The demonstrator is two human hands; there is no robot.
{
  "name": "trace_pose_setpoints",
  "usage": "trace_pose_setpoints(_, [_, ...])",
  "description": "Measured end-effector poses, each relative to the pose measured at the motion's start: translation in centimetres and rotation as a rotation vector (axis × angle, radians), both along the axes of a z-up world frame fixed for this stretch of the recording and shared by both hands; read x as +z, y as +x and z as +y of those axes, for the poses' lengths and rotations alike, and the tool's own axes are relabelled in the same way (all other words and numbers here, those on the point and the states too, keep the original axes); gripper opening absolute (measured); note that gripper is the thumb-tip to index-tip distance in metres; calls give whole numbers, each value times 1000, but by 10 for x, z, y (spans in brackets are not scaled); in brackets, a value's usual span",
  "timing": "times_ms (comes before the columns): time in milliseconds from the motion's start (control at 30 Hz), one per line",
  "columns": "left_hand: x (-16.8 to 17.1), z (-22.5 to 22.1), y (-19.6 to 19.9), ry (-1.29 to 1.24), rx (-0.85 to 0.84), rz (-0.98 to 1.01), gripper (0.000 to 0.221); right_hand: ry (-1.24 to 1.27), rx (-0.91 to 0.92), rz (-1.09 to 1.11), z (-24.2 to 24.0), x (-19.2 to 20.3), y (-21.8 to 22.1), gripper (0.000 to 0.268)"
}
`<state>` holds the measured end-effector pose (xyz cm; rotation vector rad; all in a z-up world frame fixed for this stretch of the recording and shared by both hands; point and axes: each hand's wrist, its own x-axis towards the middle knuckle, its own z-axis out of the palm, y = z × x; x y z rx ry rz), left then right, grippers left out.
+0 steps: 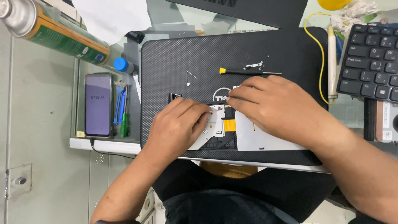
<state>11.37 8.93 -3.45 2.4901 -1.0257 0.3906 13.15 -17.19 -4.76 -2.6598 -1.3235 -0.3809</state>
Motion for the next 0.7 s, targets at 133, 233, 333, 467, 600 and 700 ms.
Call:
trace_pose_setpoints(133, [1, -1, 1, 14, -16, -9, 5, 8, 5, -19, 0, -2, 1, 28])
trace_pose_setpoints(233, [1, -1, 0, 76, -9, -37, 7, 11, 7, -14, 1, -2, 0, 26])
trace_pose_setpoints(333, [0, -1, 1, 52, -23, -27, 6, 17, 2, -26, 0, -3, 0, 28])
trace_pose_setpoints(467, [-1, 1, 1, 7, -25, 0, 6, -7, 11, -19, -1, -3, 1, 30])
trace_pose_setpoints(600, [-2, -1, 2, -10, -13, -1, 7, -5, 3, -22, 0, -5, 1, 29])
trace_pose_setpoints(700, [0, -1, 2, 6, -16, -12, 6, -1, 7, -29, 0, -3, 1, 30])
